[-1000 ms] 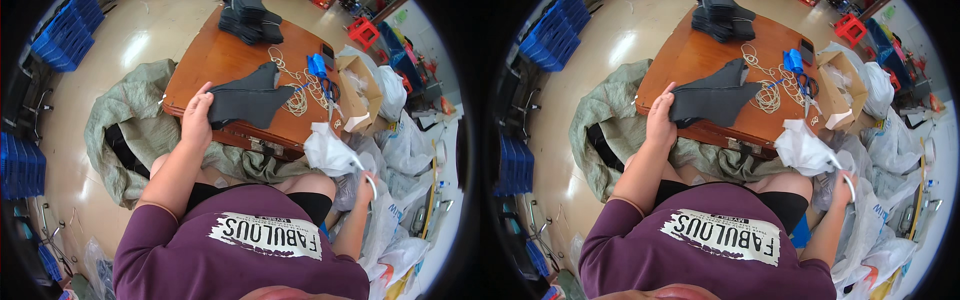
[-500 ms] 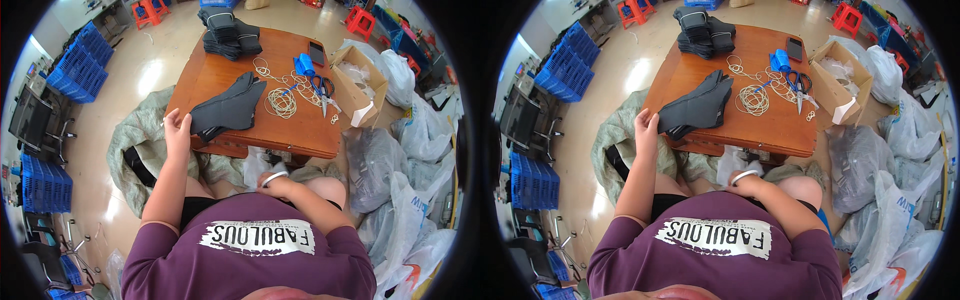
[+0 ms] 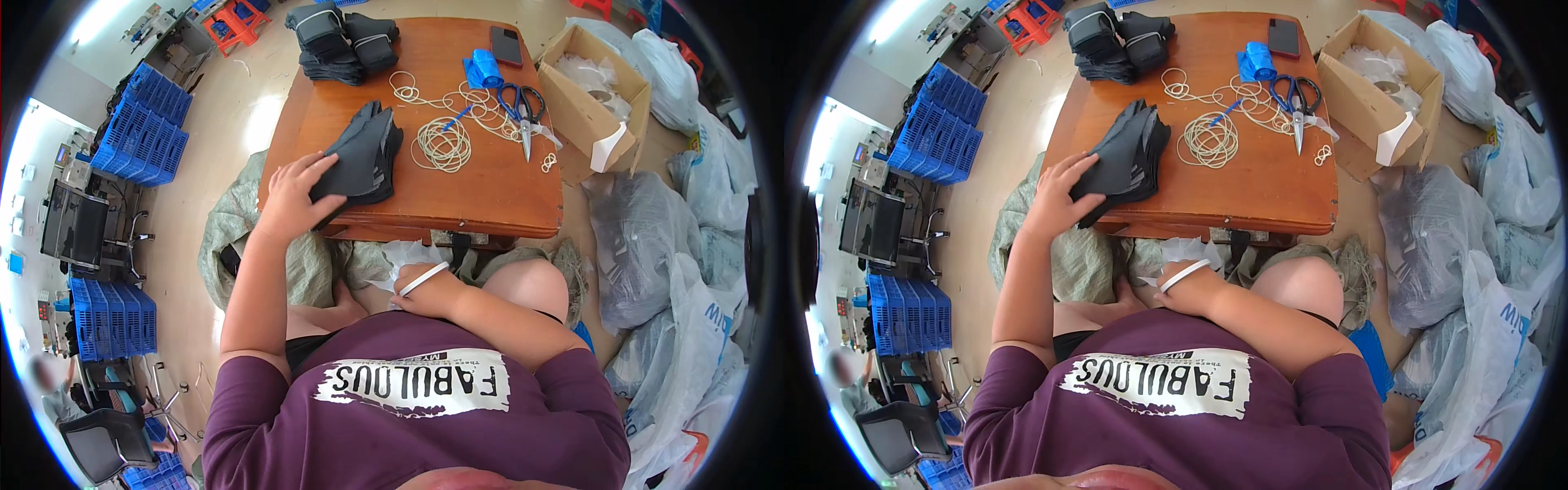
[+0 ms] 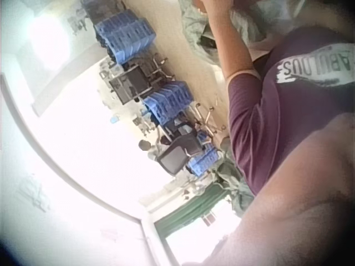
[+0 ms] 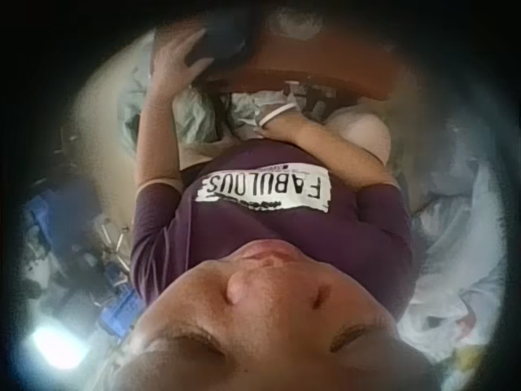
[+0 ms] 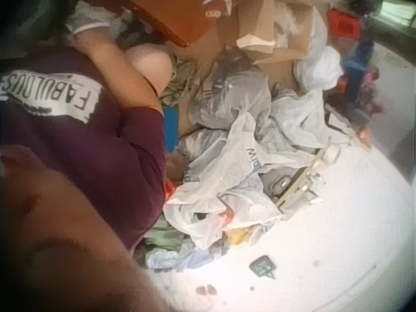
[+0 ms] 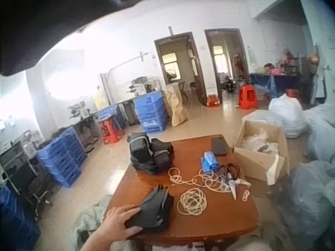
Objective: Bundling and securing stacks of shoe upper components using rubber bands.
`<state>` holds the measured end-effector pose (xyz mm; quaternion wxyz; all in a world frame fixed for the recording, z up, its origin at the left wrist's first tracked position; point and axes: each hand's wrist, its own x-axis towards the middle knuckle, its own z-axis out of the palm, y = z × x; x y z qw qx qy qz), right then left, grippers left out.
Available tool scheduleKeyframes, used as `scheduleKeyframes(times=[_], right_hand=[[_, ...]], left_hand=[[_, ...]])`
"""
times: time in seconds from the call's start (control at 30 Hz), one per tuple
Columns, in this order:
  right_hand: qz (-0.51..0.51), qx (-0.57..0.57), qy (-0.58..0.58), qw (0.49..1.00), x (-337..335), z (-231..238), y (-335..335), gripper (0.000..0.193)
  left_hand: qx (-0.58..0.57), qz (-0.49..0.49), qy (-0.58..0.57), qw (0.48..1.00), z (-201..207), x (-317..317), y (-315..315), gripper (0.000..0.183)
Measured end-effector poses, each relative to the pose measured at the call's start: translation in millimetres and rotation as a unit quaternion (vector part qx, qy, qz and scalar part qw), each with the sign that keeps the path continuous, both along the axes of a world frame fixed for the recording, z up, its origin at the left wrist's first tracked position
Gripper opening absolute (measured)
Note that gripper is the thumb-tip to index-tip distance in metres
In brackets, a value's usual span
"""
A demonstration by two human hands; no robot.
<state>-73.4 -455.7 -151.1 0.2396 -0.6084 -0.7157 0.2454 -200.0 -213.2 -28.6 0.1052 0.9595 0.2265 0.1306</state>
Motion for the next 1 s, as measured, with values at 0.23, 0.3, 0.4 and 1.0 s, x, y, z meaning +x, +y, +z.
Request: scheduleKeyframes(times=[0.23,0.3,0.4,1.0], right_hand=[[0.009,-0.009,0.022,1.000,5.6,-4.5,-4.1,0.027],[-0.001,-0.024,0.028,0.999,6.2,-7.7,-6.8,0.027],[-0.010,-0.036,0.019,0.999,10.0,-1.0,-13.0,0.026],[-0.047,-0.069,0.063,0.995,31.3,-10.1,-34.4,0.030]], left_hand=[[-0.047,0.078,-0.133,0.987,2.4,19.7,1.5,0.043],[0.146,0.043,-0.059,0.987,1.3,22.9,-1.9,0.045],[0.052,0.042,0.062,0.996,-5.9,21.4,-0.2,0.051],[-0.029,-0.010,0.085,0.996,23.3,17.4,6.7,0.055]])
